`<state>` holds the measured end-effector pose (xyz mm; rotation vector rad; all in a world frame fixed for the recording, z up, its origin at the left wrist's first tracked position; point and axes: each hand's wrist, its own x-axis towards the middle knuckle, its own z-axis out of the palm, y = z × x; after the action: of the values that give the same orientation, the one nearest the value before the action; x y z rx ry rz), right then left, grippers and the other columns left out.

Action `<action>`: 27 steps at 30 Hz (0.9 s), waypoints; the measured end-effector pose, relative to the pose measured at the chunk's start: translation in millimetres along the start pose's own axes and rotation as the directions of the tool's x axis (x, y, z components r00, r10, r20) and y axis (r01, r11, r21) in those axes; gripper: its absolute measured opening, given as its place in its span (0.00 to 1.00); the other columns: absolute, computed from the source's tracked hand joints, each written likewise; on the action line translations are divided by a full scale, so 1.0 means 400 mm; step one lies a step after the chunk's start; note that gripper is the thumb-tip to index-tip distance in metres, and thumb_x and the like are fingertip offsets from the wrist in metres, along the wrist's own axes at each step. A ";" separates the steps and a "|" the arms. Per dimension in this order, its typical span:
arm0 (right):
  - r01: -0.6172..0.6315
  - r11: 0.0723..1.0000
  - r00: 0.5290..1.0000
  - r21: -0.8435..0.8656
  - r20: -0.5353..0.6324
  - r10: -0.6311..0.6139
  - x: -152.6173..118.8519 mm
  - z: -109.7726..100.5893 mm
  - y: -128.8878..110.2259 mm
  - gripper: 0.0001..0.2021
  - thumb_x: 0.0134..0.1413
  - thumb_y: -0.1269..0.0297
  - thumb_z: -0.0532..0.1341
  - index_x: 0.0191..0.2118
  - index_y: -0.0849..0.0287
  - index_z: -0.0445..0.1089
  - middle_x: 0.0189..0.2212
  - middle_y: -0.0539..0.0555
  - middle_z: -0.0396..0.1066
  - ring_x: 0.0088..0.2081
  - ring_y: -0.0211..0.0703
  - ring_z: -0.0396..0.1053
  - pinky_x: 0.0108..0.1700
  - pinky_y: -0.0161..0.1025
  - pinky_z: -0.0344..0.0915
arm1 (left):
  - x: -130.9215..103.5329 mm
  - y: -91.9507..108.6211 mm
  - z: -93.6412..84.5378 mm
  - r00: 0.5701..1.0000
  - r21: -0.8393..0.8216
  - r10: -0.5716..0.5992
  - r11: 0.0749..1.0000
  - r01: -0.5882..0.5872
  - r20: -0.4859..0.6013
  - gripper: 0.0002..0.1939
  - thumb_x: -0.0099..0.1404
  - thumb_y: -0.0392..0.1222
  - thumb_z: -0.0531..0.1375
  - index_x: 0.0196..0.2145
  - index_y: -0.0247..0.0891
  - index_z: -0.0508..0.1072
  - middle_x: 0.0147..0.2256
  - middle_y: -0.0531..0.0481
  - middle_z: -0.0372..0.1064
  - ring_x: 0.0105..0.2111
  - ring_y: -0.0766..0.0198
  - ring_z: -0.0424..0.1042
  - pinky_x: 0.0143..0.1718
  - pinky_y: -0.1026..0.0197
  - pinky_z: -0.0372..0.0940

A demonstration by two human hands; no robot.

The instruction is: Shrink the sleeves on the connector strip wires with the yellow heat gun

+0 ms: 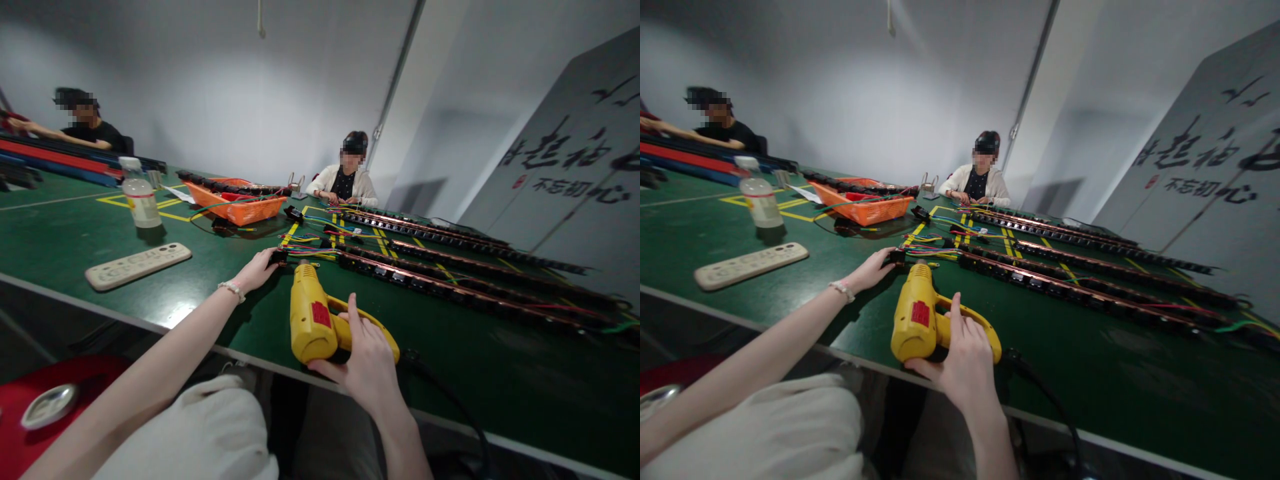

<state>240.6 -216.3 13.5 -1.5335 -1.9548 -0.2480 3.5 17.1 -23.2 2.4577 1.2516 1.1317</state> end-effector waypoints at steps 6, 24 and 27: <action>-0.062 0.998 0.998 -0.020 -0.008 0.062 -0.009 -0.016 0.045 0.62 0.35 0.32 0.60 0.65 0.67 0.27 0.45 0.58 0.69 0.46 0.54 0.66 0.48 0.49 0.62 | 0.001 0.001 -0.001 1.000 -0.029 0.004 1.000 -0.003 0.008 0.21 0.62 0.39 0.53 0.53 0.33 0.60 0.50 0.39 0.65 0.52 0.54 0.63 0.55 0.49 0.59; -0.145 0.964 0.987 -0.221 -0.099 0.126 -0.090 -0.054 0.150 0.25 0.56 0.43 0.49 0.46 0.60 0.65 0.40 0.57 0.69 0.44 0.50 0.65 0.47 0.49 0.60 | 0.003 0.008 -0.005 1.000 -0.053 -0.016 0.998 0.017 0.021 0.22 0.62 0.39 0.53 0.54 0.35 0.60 0.50 0.40 0.65 0.52 0.54 0.64 0.54 0.48 0.59; -0.125 0.963 0.986 -0.239 -0.134 0.095 -0.091 -0.045 0.118 0.23 0.56 0.45 0.50 0.45 0.60 0.63 0.39 0.58 0.68 0.42 0.50 0.64 0.45 0.49 0.61 | 0.000 0.015 -0.006 0.998 -0.036 -0.054 0.998 0.055 0.028 0.27 0.62 0.39 0.52 0.59 0.34 0.54 0.50 0.38 0.65 0.51 0.54 0.65 0.53 0.48 0.60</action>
<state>295.2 -240.6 -4.3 -1.7361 -1.7889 -0.5416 5.5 13.1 -18.7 2.3893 1.2711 1.0937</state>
